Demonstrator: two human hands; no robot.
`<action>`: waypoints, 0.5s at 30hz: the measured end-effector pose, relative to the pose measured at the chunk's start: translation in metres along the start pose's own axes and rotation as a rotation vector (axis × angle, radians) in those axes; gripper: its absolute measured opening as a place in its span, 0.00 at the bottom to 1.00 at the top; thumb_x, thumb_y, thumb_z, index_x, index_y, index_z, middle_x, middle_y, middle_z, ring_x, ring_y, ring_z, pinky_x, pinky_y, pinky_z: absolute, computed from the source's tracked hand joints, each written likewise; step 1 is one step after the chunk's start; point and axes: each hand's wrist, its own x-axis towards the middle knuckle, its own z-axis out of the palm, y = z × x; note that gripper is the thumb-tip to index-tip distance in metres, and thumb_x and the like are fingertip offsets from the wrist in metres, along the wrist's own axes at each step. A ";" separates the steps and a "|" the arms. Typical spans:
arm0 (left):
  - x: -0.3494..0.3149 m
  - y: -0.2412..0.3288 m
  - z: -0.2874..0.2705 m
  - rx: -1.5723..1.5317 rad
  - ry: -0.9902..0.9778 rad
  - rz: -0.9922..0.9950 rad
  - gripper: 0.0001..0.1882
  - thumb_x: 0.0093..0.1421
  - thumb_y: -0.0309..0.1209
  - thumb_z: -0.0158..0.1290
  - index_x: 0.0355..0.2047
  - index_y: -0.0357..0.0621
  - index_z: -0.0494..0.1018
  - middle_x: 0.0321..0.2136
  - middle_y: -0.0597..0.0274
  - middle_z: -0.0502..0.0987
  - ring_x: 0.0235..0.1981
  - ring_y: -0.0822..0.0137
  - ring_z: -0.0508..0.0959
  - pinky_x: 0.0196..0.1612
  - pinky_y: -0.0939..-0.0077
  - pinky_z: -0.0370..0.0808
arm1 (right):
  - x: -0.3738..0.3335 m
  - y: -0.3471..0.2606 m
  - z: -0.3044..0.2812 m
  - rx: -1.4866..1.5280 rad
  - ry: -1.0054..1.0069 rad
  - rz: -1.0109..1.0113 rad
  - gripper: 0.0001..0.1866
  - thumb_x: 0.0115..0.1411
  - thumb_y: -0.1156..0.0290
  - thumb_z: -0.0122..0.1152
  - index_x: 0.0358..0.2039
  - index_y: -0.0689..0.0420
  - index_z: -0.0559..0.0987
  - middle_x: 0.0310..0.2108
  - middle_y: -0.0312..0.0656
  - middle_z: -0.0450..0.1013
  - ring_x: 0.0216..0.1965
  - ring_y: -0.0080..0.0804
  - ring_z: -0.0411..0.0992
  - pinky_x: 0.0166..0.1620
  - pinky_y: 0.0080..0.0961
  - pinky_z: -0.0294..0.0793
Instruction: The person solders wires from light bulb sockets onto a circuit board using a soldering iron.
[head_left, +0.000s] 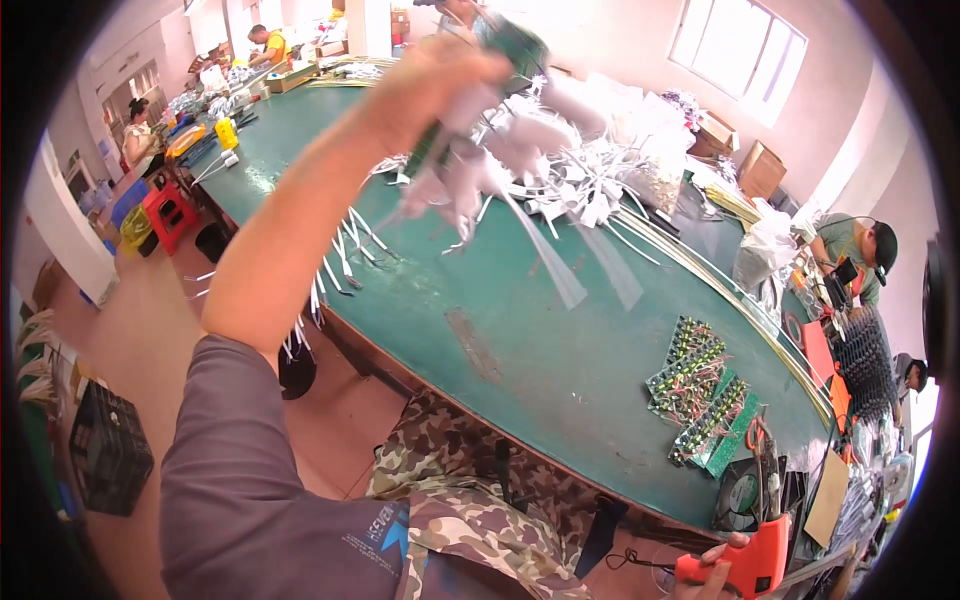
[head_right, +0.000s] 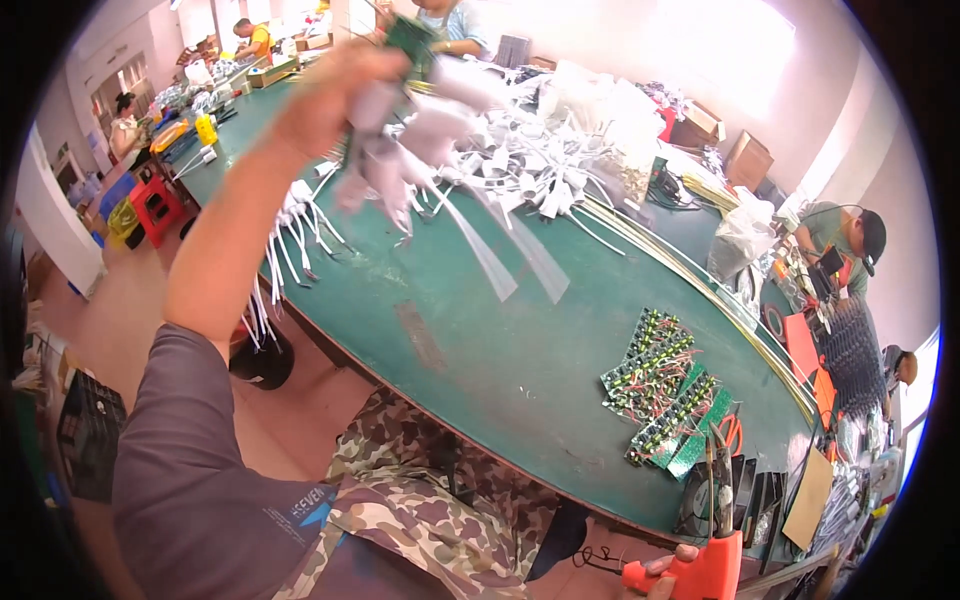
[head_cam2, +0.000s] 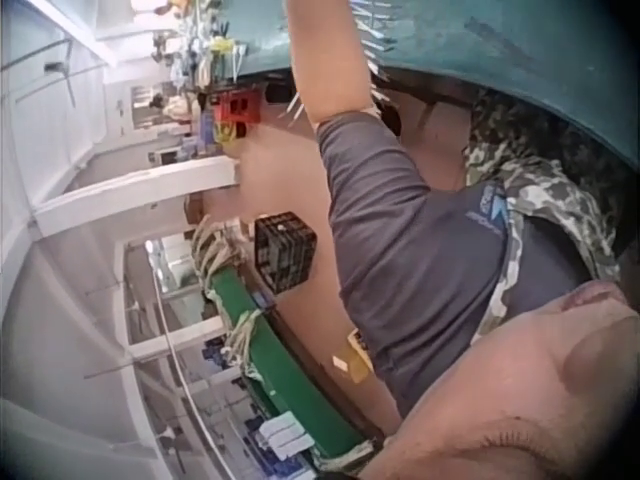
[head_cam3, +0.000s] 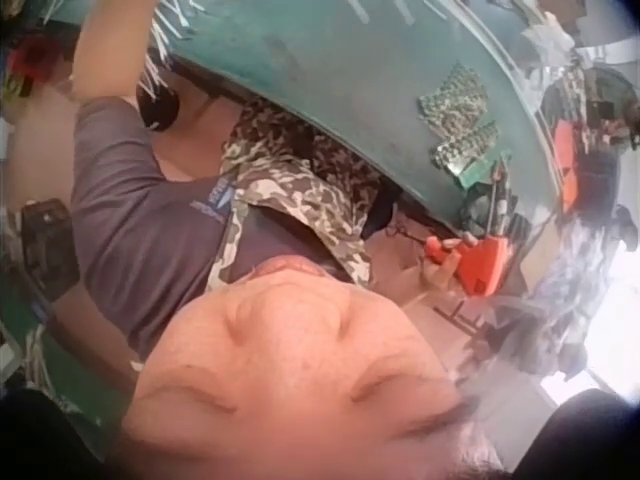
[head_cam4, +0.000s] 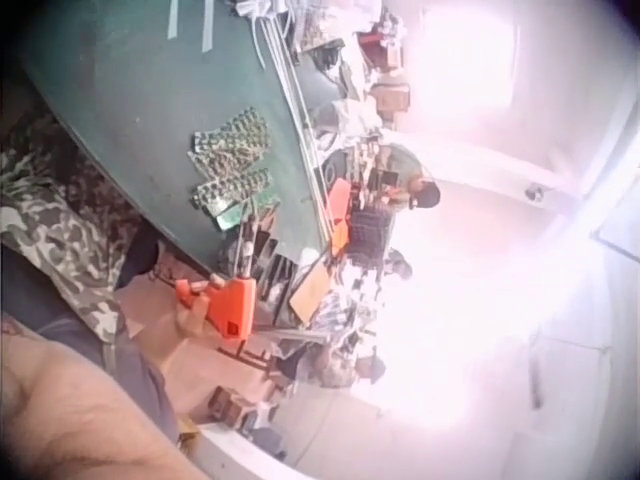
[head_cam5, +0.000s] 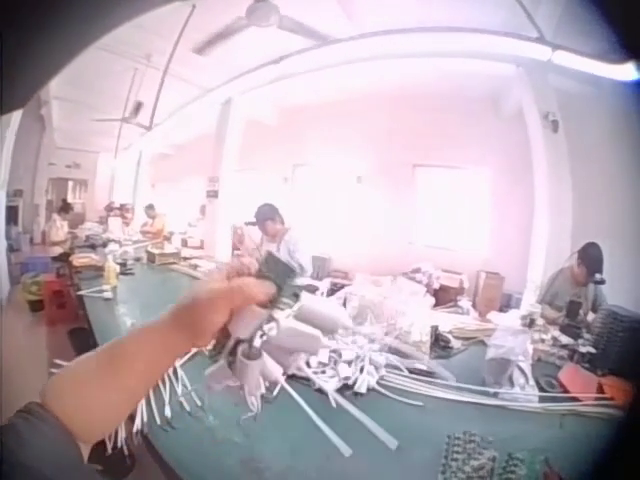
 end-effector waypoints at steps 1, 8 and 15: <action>0.003 0.012 -0.021 -0.123 -0.030 -0.054 0.17 0.59 0.41 0.58 0.39 0.39 0.74 0.29 0.62 0.78 0.27 0.70 0.79 0.32 0.73 0.79 | 0.001 0.000 0.002 -0.080 0.025 -0.041 0.23 0.63 0.54 0.63 0.54 0.47 0.69 0.50 0.64 0.69 0.29 0.36 0.74 0.31 0.28 0.78; 0.017 -0.010 -0.144 0.033 0.209 -0.463 0.18 0.58 0.44 0.57 0.39 0.42 0.76 0.30 0.59 0.81 0.26 0.64 0.82 0.31 0.66 0.83 | 0.039 -0.055 0.036 0.477 0.100 0.315 0.27 0.61 0.69 0.64 0.58 0.63 0.66 0.49 0.58 0.70 0.29 0.33 0.71 0.33 0.25 0.76; -0.046 -0.185 -0.281 1.155 0.193 -0.770 0.29 0.56 0.54 0.57 0.42 0.40 0.79 0.36 0.45 0.80 0.46 0.52 0.80 0.51 0.59 0.74 | 0.035 -0.037 0.047 0.656 0.054 0.502 0.42 0.54 0.81 0.60 0.68 0.65 0.53 0.47 0.56 0.72 0.26 0.30 0.71 0.28 0.27 0.80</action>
